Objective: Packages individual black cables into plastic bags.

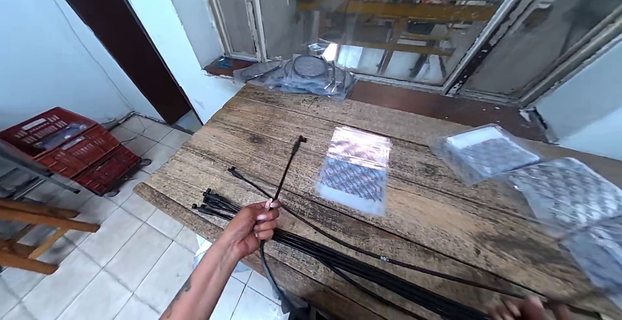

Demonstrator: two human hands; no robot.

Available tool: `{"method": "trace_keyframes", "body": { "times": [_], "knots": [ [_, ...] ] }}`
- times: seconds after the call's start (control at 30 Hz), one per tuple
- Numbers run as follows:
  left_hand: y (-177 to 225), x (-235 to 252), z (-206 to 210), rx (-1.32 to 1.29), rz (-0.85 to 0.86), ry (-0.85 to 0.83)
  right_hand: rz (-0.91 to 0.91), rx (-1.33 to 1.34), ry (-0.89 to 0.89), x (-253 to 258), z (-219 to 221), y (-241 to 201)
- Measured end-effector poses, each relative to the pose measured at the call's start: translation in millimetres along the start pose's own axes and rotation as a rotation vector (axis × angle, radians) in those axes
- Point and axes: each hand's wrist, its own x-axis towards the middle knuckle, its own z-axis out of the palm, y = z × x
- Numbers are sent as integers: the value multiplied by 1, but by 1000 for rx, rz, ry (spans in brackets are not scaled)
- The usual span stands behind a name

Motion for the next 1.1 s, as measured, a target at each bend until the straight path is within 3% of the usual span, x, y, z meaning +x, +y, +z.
{"method": "trace_keyframes", "body": {
  "times": [0.07,0.13,0.27,0.37,0.47,0.6,0.73,0.8,0.87,0.97,1.03,1.1],
  "knots": [
    [0,-4,2,192,-125,-174,-122,-202,-188,-10,39,-22],
    [-5,-5,7,360,-255,-334,-358,-476,-328,-26,84,-41],
    [-17,-5,22,608,-414,-457,-1118,-939,-576,-38,154,-45],
    [-18,-7,32,793,-487,-517,-1300,-1048,-819,-40,167,-26],
    [-19,-10,47,979,-413,-409,-1170,-1066,-1000,-40,149,-6],
    [-37,-8,39,1285,17,-16,-1032,-1065,-1012,-42,112,16],
    [-110,-30,-8,1013,308,89,-1086,-1179,-880,-47,70,24],
    [-151,-28,-4,830,483,140,-944,-1261,-935,-61,58,18],
    [-168,-7,26,705,626,210,-677,-1306,-1043,-74,51,15],
    [-164,29,83,716,636,247,-288,-1149,-1111,-73,45,14],
    [-164,51,105,818,599,219,-277,-1023,-1022,-69,40,26],
    [-146,79,105,1113,513,69,-322,-987,-843,-63,39,32]
  ]
}}
